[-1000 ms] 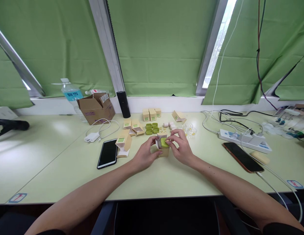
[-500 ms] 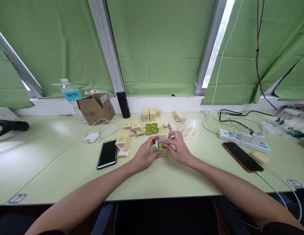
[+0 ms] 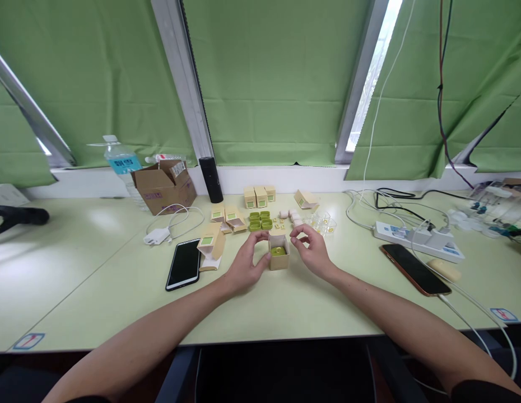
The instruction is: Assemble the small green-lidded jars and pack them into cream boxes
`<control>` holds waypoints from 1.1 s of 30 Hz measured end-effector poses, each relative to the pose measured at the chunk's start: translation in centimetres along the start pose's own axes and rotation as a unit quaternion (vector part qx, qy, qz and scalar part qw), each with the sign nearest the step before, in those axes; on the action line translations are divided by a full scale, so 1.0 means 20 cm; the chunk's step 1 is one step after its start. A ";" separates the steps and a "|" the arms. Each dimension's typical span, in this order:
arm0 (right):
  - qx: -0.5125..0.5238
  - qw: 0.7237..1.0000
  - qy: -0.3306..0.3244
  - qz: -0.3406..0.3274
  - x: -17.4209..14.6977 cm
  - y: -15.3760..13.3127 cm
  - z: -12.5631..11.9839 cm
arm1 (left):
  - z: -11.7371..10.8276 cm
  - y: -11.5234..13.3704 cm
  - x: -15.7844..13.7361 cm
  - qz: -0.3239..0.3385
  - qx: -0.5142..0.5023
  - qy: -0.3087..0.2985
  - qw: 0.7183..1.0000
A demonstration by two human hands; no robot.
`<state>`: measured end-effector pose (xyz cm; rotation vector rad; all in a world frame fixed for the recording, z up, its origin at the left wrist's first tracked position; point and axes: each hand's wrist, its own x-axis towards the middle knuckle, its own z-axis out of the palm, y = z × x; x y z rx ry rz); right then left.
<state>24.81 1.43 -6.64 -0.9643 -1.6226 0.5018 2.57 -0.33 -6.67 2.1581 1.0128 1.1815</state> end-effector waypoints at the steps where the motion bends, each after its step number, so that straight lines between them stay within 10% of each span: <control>1: 0.001 1.000 -0.003 -0.005 0.00 0.00 0.00 | 0.00 0.00 0.00 0.014 0.008 0.011 1.000; 11: -0.046 0.992 -0.090 -0.074 -0.01 -0.02 -0.01 | 0.01 -0.03 0.01 0.011 0.081 0.029 0.996; 33: -0.025 0.993 -0.069 -0.088 -0.04 -0.03 0.01 | 0.02 -0.03 0.02 0.069 0.100 0.048 0.991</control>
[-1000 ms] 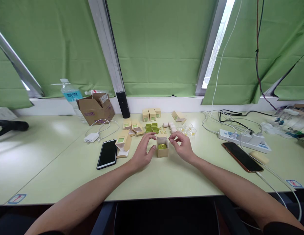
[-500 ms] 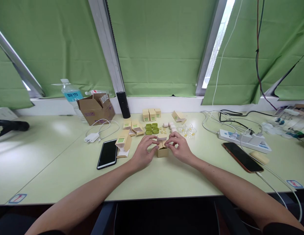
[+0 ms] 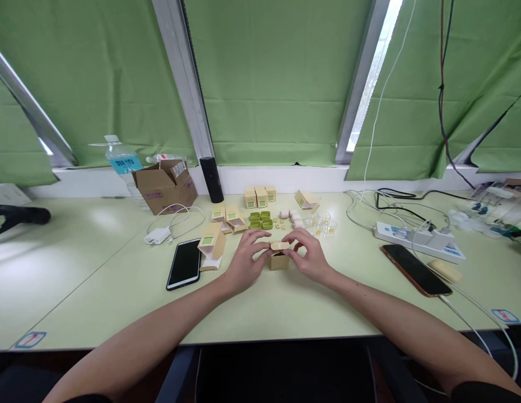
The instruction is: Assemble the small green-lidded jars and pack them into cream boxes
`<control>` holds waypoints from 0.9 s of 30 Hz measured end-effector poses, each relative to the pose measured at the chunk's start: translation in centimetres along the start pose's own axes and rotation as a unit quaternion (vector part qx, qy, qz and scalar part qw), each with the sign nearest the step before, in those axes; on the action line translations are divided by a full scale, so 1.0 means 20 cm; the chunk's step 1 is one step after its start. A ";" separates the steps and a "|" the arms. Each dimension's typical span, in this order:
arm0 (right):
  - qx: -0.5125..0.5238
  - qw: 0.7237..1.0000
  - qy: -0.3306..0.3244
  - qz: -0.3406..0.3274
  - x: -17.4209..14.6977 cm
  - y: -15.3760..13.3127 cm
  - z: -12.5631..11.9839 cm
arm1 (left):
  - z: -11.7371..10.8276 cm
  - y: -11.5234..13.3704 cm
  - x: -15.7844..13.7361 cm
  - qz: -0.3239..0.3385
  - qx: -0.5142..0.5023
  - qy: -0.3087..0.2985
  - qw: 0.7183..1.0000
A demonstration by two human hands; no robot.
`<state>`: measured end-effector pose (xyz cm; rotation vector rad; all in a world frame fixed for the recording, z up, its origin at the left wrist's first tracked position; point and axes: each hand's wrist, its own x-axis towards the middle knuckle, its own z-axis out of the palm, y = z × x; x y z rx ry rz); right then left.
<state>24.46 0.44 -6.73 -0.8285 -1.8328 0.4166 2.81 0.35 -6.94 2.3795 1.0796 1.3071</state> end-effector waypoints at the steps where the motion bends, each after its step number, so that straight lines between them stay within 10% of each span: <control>1: 0.001 1.000 -0.005 -0.007 0.00 0.00 0.00 | 0.00 0.00 0.00 0.000 -0.001 0.000 1.000; 27: -0.059 0.993 -0.011 -0.099 -0.02 -0.03 -0.01 | -0.05 0.03 -0.01 0.089 0.000 0.016 0.996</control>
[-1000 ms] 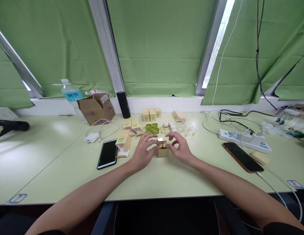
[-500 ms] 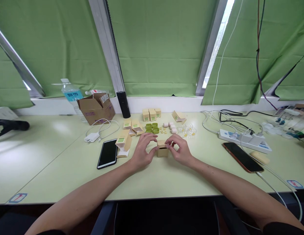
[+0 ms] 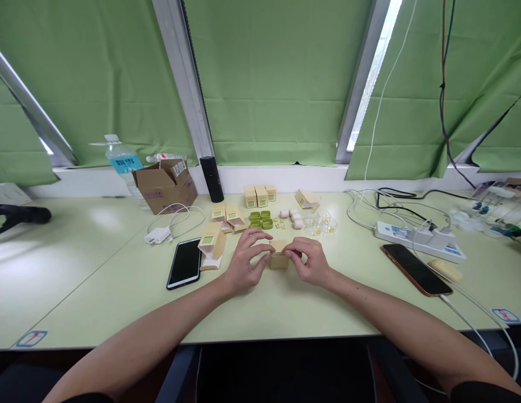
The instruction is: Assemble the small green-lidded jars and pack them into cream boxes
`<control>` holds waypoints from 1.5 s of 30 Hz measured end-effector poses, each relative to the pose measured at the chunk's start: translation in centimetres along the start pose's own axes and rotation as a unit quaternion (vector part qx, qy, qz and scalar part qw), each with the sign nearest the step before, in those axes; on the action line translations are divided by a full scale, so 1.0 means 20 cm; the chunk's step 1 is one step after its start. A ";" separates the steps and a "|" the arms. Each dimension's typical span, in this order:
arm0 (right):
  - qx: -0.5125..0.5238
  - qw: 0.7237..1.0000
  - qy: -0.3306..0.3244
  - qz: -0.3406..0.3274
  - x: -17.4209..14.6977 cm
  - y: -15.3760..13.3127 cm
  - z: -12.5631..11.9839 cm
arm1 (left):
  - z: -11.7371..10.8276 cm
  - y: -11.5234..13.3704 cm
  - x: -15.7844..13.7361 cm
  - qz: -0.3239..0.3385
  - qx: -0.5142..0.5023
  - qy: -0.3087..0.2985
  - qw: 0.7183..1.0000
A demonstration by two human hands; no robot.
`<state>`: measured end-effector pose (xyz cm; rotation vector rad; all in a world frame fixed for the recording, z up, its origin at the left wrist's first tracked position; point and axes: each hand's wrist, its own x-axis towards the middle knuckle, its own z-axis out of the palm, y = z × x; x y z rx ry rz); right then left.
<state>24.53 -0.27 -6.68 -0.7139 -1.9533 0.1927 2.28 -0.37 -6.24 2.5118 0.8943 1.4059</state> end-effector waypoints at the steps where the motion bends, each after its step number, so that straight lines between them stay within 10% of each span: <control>1: 0.002 1.000 -0.007 0.006 0.00 0.00 0.00 | 0.00 0.00 0.00 0.001 0.003 -0.003 1.000; 13: 0.062 0.995 -0.079 0.013 -0.03 0.00 0.00 | 0.04 -0.06 -0.01 -0.127 0.017 -0.033 0.991; 22: -0.107 0.964 -0.018 0.244 0.07 0.15 -0.06 | 0.02 -0.03 0.00 -0.194 0.029 -0.056 0.979; 45: -0.039 0.968 -0.061 0.241 0.17 0.19 0.03 | 0.05 -0.02 -0.01 -0.142 0.055 -0.059 0.987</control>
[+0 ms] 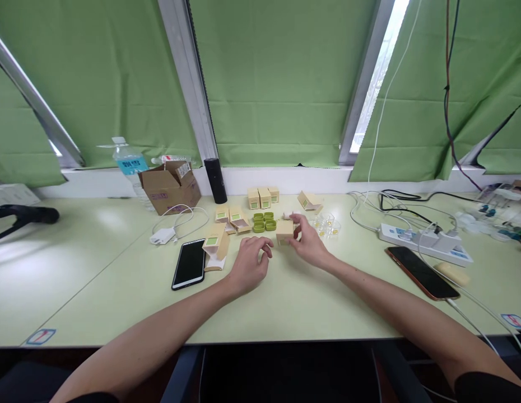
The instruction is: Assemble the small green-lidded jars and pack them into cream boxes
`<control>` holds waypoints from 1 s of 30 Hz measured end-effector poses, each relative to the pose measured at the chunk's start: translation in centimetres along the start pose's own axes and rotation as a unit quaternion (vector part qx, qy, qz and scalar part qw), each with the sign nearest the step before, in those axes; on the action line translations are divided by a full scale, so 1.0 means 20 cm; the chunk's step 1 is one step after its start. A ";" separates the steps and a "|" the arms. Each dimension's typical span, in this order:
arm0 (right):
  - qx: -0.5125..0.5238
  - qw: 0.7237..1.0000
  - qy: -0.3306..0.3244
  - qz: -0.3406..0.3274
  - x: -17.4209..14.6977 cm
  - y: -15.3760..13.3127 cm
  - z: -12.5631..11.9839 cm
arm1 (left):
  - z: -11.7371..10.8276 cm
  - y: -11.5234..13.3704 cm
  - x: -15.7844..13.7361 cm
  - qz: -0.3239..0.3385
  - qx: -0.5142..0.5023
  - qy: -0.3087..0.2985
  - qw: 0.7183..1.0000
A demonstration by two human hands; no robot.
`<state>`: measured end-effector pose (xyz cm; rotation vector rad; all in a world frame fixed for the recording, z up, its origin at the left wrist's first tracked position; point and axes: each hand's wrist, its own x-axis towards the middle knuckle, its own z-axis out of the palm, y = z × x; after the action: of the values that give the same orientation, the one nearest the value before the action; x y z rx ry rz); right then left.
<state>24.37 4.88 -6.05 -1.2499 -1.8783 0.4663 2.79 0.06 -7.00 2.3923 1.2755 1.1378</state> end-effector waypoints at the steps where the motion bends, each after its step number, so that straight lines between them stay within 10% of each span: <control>1: 0.009 1.000 0.015 -0.006 0.07 0.01 -0.03 | 0.00 0.00 0.00 0.000 -0.003 -0.002 1.000; 11: -0.103 0.990 0.007 0.099 0.83 0.22 -0.10 | -0.01 0.02 0.00 -0.006 -0.013 -0.014 1.000; 30: -0.306 0.942 -0.127 0.051 0.77 0.22 0.12 | 0.02 0.01 0.00 0.009 -0.022 -0.036 0.999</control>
<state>22.34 20.80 -3.86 -1.7644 -2.2835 0.0879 3.16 -0.02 -7.22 2.3952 1.1972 1.0632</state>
